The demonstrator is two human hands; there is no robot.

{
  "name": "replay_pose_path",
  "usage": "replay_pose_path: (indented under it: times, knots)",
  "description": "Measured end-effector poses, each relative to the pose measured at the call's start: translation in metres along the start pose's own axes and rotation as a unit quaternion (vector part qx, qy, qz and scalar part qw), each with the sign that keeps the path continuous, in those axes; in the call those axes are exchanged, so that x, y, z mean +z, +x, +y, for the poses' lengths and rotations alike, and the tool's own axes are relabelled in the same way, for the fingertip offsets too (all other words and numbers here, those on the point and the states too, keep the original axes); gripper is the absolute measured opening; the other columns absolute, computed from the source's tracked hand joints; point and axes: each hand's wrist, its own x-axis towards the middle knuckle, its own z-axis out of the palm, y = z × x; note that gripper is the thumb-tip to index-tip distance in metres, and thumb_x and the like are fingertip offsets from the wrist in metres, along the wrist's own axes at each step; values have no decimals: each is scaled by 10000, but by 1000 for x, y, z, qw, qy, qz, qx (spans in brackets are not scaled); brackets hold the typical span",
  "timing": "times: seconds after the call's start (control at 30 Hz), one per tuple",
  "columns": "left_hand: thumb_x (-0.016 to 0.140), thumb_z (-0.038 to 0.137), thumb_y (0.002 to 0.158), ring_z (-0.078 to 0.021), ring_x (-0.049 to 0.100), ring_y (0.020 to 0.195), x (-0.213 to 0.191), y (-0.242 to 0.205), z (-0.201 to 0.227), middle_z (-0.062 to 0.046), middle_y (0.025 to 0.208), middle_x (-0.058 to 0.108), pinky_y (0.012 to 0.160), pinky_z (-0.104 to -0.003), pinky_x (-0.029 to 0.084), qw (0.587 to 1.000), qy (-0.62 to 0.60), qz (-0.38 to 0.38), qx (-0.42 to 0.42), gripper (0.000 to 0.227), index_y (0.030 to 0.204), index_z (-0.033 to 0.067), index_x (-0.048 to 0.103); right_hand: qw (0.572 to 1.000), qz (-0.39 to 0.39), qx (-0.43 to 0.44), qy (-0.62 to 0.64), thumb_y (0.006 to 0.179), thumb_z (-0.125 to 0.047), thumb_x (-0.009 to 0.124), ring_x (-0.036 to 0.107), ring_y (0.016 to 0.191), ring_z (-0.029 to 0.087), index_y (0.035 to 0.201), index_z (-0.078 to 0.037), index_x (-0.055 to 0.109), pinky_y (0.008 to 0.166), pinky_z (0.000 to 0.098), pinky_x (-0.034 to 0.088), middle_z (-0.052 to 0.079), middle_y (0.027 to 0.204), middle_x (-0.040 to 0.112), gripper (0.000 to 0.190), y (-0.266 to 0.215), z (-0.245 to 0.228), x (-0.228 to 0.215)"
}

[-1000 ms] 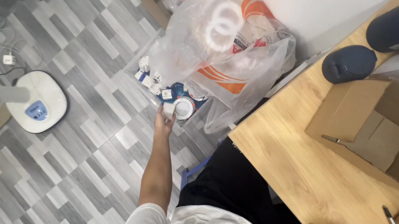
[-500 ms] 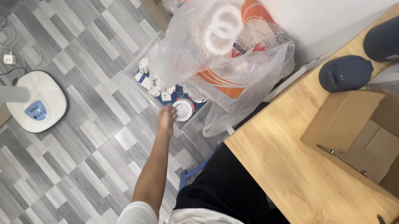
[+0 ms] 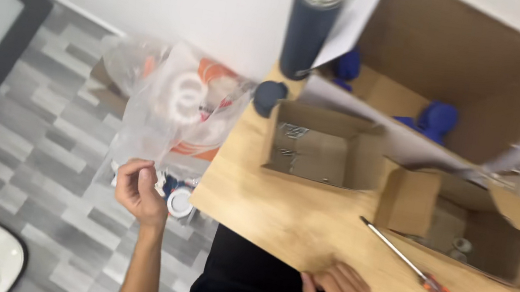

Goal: The person assembles electrical components on a wooden table, using a screwdriver to secure blue plastic covers onto white boxes. They repeatedly pick up parts from cardboard boxes, align them, and tighten screws before placing the finished items aside.

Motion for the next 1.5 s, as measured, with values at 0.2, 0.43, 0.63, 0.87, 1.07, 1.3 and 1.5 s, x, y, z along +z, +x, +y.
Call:
replay_pose_path:
  times: [0.2,0.43,0.63,0.87,1.07,1.3,1.5]
  knots:
    - [641,96,963,-260,620,906,116,140,115,-119,1005,633,811,-337,501,949,-20,-307,61,92,1020,25,627,1000,4,-20,8,936,-127,711,571,620,189,712,-125,572,649,300,507,2,669,569,264,10,4,-13]
    - [655,352,964,-350,624,1111,245,186,73,-147,1227,595,954,-453,453,832,120,-533,96,432,1265,51,581,998,45,-30,29,952,-130,722,554,624,204,714,-129,602,645,314,470,6,683,605,266,10,-1,-14]
    - [631,596,871,-427,635,1159,328,185,56,-234,1286,652,903,-541,516,612,347,-710,-25,754,1436,126,463,996,68,-32,39,982,-171,726,547,631,215,706,-121,580,620,313,449,27,699,591,317,-4,1,-21]
    - [542,404,932,-292,575,1300,379,152,87,-62,1474,578,1038,-418,483,506,410,-753,-94,565,1474,246,526,997,69,-30,36,1005,-163,735,539,637,225,728,-78,613,606,322,446,48,688,588,315,-26,12,-26]
    - [596,533,805,-335,603,1253,410,144,11,-90,1455,593,1008,-420,513,572,323,-752,-55,719,1455,231,542,996,73,-44,18,1012,-182,732,562,655,218,726,-91,620,630,322,474,38,695,594,320,-30,26,-30]
    - [738,336,821,-369,634,1168,410,137,-35,-134,1272,692,935,-463,512,695,253,-672,-33,531,1296,144,594,995,85,-36,30,1002,-195,730,575,690,228,753,-97,655,639,332,477,37,716,607,279,-32,28,-28]
    - [888,360,675,-408,604,1083,369,154,51,-181,1197,570,906,-502,498,788,215,-577,1,728,1290,75,622,980,65,-7,188,979,-160,787,547,618,224,741,-112,528,665,336,468,25,692,560,355,-37,30,-38]
